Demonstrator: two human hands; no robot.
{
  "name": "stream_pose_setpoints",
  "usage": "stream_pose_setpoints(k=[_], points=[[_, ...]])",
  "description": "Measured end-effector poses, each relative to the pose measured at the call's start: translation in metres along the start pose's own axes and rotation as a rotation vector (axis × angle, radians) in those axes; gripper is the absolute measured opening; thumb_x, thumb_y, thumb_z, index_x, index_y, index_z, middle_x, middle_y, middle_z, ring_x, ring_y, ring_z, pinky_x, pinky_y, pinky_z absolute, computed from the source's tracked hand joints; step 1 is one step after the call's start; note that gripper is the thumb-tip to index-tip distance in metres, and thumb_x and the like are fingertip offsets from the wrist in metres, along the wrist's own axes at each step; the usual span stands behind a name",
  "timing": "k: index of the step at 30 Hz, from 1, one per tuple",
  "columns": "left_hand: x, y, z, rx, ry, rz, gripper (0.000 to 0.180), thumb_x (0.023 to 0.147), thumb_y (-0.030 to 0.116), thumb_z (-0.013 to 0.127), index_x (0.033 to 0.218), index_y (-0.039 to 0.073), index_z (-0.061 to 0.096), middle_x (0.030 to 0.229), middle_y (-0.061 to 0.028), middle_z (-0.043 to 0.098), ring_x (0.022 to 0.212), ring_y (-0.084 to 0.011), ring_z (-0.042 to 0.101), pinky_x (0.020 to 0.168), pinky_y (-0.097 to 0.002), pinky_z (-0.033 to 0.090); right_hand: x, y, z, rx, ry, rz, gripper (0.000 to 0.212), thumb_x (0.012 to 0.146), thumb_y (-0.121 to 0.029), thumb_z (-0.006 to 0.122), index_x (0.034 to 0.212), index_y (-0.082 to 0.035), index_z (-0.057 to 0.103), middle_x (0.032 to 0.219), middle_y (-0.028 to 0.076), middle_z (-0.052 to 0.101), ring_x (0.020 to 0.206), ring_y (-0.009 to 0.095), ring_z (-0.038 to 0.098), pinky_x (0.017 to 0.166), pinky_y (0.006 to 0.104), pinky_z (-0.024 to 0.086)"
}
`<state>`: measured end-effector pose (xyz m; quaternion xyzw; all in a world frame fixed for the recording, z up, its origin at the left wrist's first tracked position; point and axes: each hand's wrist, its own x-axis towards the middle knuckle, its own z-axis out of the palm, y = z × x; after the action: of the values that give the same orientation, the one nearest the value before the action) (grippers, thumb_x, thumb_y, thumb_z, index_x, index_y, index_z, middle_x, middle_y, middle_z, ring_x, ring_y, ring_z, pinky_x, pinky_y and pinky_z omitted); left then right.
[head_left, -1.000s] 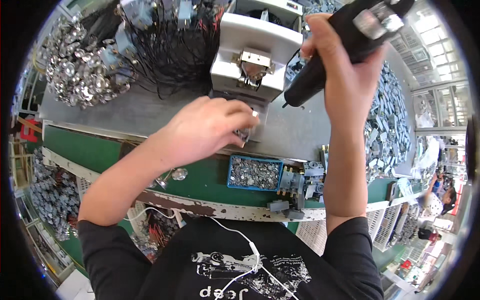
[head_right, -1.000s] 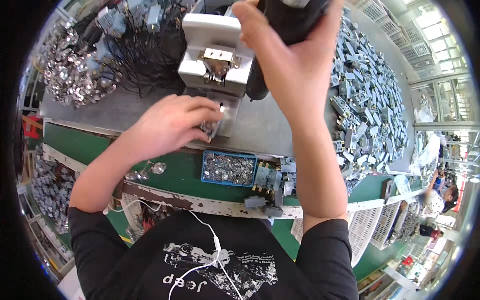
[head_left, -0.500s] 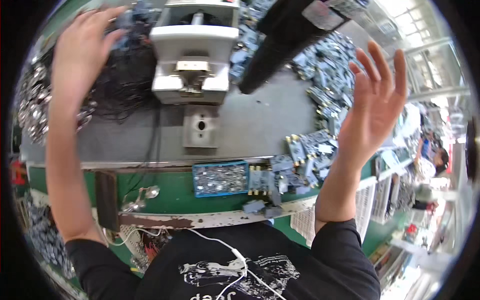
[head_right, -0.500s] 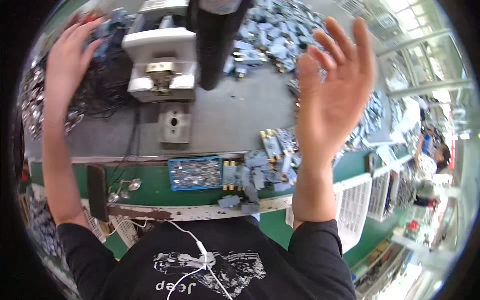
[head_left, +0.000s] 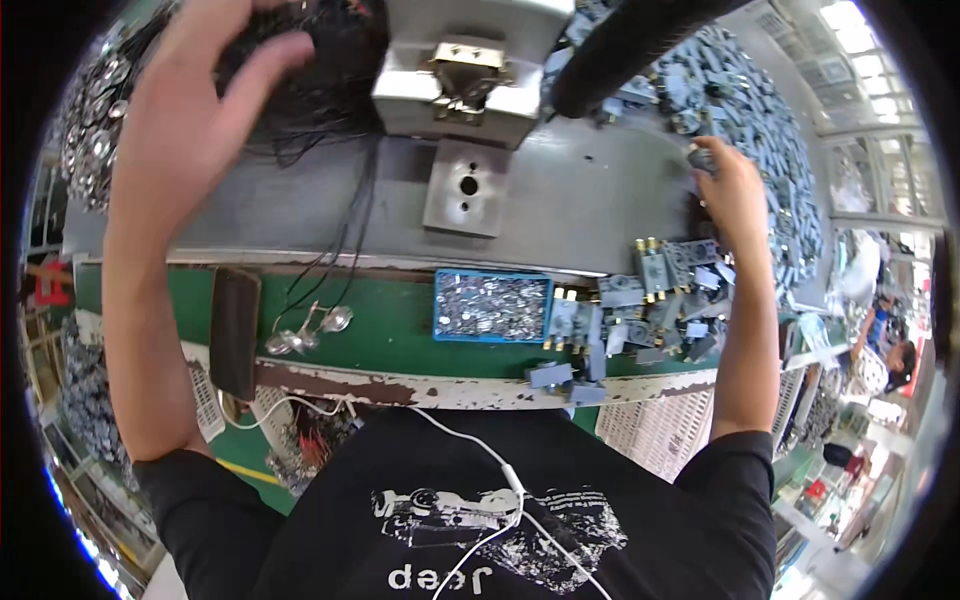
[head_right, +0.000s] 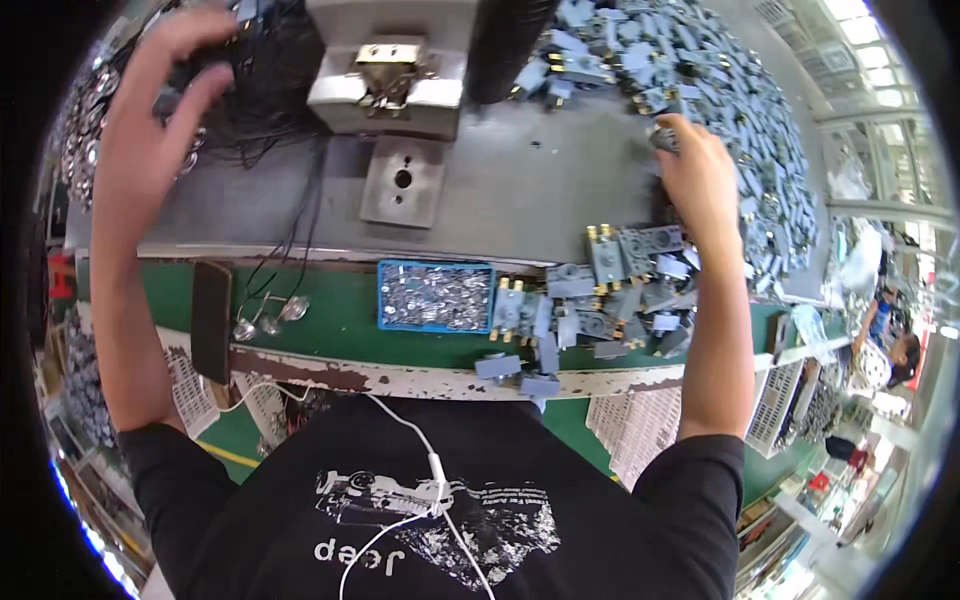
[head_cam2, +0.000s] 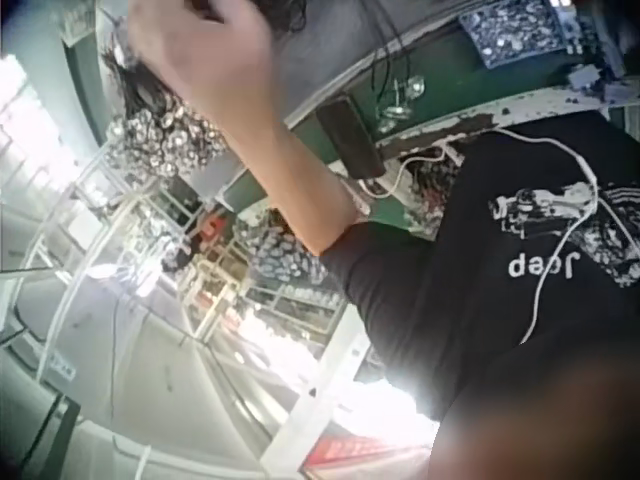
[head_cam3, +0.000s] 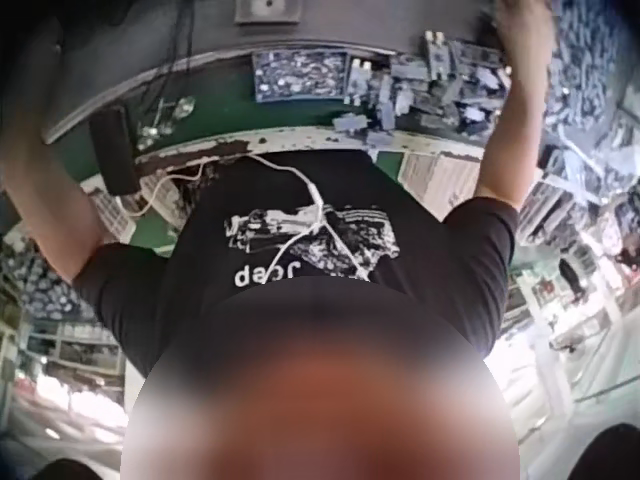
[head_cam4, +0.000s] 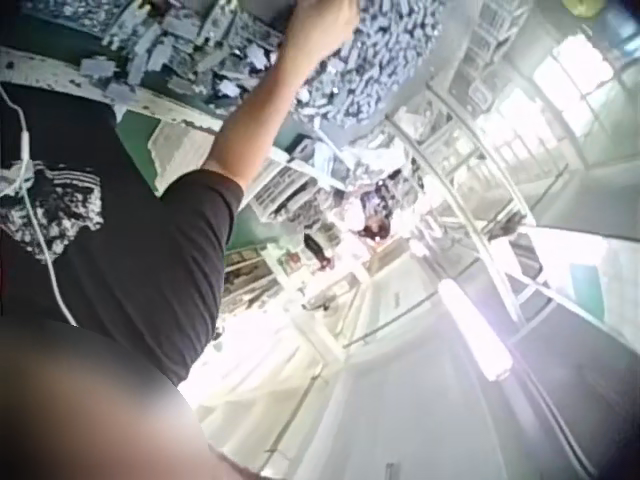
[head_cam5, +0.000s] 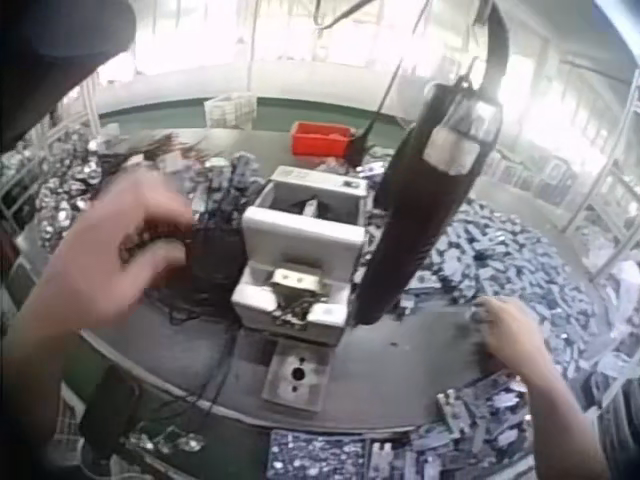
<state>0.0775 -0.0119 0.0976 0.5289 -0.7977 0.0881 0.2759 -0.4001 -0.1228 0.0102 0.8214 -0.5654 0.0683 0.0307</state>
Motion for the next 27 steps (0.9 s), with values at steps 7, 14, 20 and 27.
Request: stream_pose_setpoints(k=[7, 14, 20, 27], points=[[-0.086, 0.053, 0.013, -0.072, -0.805, 0.070, 0.016, 0.075, 0.013, 0.075, 0.091, 0.012, 0.072, 0.089, -0.0057, 0.064, 0.094, -0.0241, 0.064, 0.082, -0.0387, 0.049, -0.049, -0.154, -0.033, 0.734, 0.109, -0.335, 0.061, 0.078, 0.003, 0.083, 0.136, -0.005, 0.064, 0.115, 0.009, 0.072, 0.099, 0.017, 0.069, 0.088, 0.0325, 0.057], [-0.095, 0.063, 0.037, 0.073, -0.723, 0.193, 0.007, 0.075, 0.015, 0.069, 0.079, 0.012, 0.073, 0.085, -0.0046, 0.063, 0.093, -0.0218, 0.061, 0.085, -0.0347, 0.046, -0.035, -0.208, 0.004, 0.617, 0.172, -0.427, 0.047, 0.080, -0.011, 0.086, 0.123, -0.007, 0.068, 0.105, 0.011, 0.068, 0.082, 0.028, 0.066, 0.075, 0.0362, 0.055], [-0.069, 0.046, 0.021, -0.403, -0.601, 0.127, 0.011, 0.083, 0.013, 0.071, 0.094, 0.013, 0.072, 0.089, -0.0032, 0.072, 0.089, -0.0209, 0.068, 0.082, -0.0357, 0.049, -0.026, -0.218, 0.003, 0.581, 0.082, -0.428, 0.039, 0.083, -0.018, 0.084, 0.117, -0.006, 0.069, 0.122, 0.013, 0.065, 0.081, 0.031, 0.067, 0.074, 0.0398, 0.057], [-0.072, 0.051, 0.040, -0.456, -0.465, 0.196, 0.029, 0.079, 0.009, 0.077, 0.107, 0.012, 0.073, 0.088, -0.0014, 0.071, 0.087, -0.0211, 0.069, 0.079, -0.0367, 0.051, -0.022, -0.201, 0.010, 0.470, -0.032, -0.493, 0.050, 0.087, -0.002, 0.070, 0.136, -0.008, 0.060, 0.125, 0.015, 0.067, 0.111, 0.036, 0.064, 0.097, 0.0439, 0.052]])
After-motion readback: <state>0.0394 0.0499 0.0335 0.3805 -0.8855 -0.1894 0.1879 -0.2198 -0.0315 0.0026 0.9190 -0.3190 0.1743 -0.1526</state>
